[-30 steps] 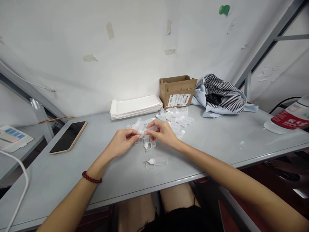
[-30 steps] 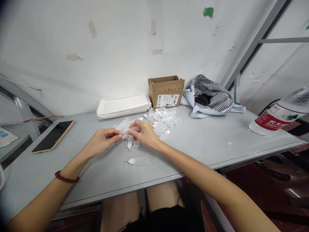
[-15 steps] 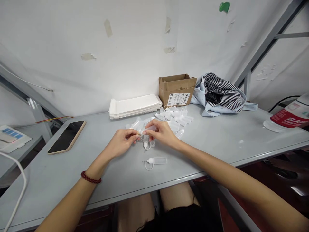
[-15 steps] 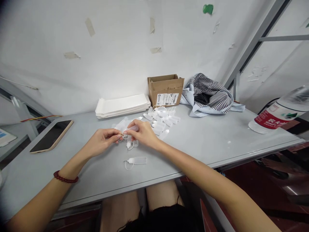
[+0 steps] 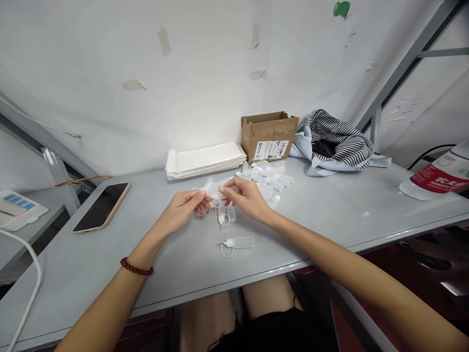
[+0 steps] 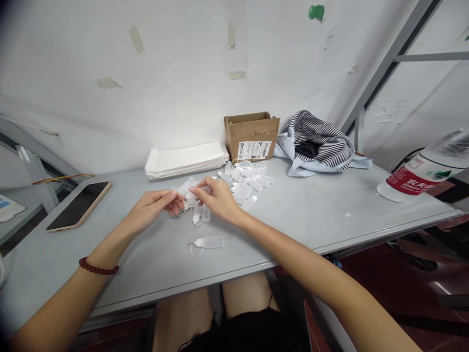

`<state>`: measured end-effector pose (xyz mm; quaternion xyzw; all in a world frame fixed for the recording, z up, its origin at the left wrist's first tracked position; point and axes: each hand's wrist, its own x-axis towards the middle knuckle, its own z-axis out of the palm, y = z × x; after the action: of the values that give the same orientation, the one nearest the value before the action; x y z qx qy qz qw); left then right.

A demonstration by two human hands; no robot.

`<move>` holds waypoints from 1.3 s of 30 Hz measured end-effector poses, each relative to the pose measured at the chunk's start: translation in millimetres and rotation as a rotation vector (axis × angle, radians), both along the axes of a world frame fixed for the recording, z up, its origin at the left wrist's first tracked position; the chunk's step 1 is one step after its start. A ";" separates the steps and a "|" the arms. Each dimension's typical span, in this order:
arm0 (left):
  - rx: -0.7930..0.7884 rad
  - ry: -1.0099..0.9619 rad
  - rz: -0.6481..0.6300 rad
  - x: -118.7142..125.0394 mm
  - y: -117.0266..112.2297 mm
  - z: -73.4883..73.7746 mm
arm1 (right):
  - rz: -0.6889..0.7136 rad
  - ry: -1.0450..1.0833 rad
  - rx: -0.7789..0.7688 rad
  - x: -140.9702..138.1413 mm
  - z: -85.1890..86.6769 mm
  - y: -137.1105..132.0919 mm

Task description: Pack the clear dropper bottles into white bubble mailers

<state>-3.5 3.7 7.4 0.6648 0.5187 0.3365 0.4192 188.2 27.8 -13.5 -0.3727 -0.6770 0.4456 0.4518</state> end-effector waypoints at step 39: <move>0.077 0.152 0.186 -5.1 5.3 -7.6 | -0.001 -0.713 0.360 10.6 -13.3 39.1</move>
<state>-8.6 9.0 -0.2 0.6530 0.5951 0.3423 0.3198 198.8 67.0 -26.8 -0.4192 -0.8585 0.1626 0.2467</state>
